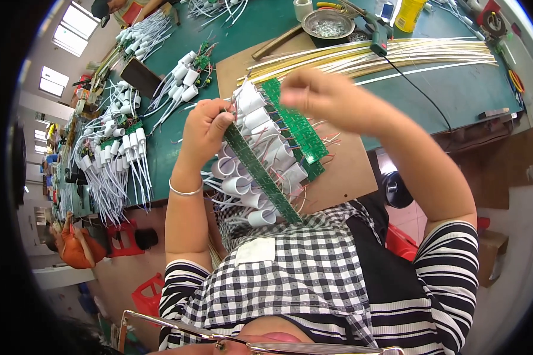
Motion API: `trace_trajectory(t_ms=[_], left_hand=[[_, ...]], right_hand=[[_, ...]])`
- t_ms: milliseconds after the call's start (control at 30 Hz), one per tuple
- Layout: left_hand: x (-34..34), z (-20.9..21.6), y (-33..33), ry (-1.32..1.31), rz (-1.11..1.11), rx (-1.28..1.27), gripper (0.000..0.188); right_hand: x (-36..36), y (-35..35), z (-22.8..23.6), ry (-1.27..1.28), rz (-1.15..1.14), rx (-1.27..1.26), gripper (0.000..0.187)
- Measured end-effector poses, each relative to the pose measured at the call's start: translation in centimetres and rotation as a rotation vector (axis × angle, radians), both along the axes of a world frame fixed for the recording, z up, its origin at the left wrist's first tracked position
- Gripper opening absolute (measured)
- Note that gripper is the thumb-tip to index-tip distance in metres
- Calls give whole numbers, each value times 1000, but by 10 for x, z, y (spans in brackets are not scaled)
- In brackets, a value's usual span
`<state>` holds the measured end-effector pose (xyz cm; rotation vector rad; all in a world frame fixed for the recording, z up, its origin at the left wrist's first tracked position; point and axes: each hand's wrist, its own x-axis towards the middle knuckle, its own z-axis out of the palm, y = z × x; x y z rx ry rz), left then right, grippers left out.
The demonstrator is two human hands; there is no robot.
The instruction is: The person assembles LED light components by hand, inserting wires and light sockets into circuit boards.
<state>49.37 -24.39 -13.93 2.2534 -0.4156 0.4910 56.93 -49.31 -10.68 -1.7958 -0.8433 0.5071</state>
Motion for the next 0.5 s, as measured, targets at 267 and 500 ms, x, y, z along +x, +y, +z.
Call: trace_trajectory(t_ms=[267,500], left_hand=[[0,5,-11,6,-35,65,37],[-2,9,-3,84,-34,-153,38]], right_hand=[[-70,2,-28,-269,59,-151,63],[-85,6,-23,199,21,-34,66]])
